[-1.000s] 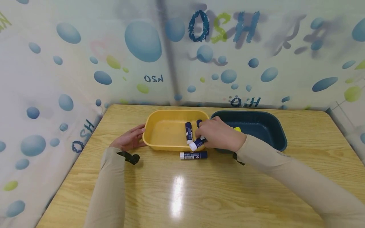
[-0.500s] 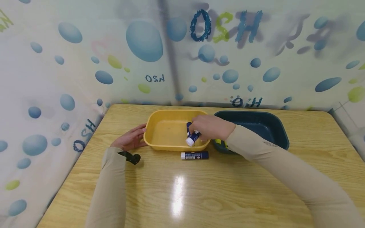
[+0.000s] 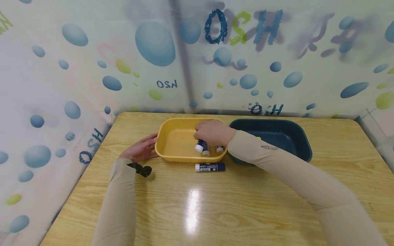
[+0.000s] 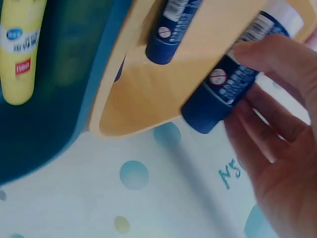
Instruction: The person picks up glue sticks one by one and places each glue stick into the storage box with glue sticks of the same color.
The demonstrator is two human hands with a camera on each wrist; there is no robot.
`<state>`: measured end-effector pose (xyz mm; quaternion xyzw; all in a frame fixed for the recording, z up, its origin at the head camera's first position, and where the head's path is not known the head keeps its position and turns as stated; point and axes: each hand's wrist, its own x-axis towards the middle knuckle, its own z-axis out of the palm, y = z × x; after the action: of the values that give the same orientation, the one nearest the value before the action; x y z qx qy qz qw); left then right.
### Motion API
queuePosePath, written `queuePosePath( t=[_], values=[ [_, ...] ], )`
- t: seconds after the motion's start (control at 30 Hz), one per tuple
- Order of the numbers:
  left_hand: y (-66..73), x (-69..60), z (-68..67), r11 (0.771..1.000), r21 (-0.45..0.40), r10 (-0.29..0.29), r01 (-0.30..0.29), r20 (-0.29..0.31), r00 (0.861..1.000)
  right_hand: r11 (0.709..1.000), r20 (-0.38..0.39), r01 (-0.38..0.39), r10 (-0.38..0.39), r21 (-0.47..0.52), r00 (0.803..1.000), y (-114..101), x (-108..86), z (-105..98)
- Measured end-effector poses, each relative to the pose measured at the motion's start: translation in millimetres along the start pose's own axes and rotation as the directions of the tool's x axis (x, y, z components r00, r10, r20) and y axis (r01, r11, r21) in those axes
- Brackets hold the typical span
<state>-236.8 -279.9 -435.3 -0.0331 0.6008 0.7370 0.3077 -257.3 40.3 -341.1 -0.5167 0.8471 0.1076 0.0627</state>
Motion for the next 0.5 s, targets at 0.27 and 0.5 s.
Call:
queuePosePath(
  t=[0.27,0.5],
  values=[
    [-0.2,-1.2,0.0,1.000,0.003,-0.003,0.003,0.011,1.000,0.968,-0.062,0.119,-0.135,-0.223,0.989,-10.3,18.1,6.2],
    [-0.9,0.0,-0.3,1.000,0.015,0.004,-0.004,0.016,1.000,0.940,0.093,0.172,-0.151,-0.294,0.984,-20.1,29.6,12.8]
  ],
)
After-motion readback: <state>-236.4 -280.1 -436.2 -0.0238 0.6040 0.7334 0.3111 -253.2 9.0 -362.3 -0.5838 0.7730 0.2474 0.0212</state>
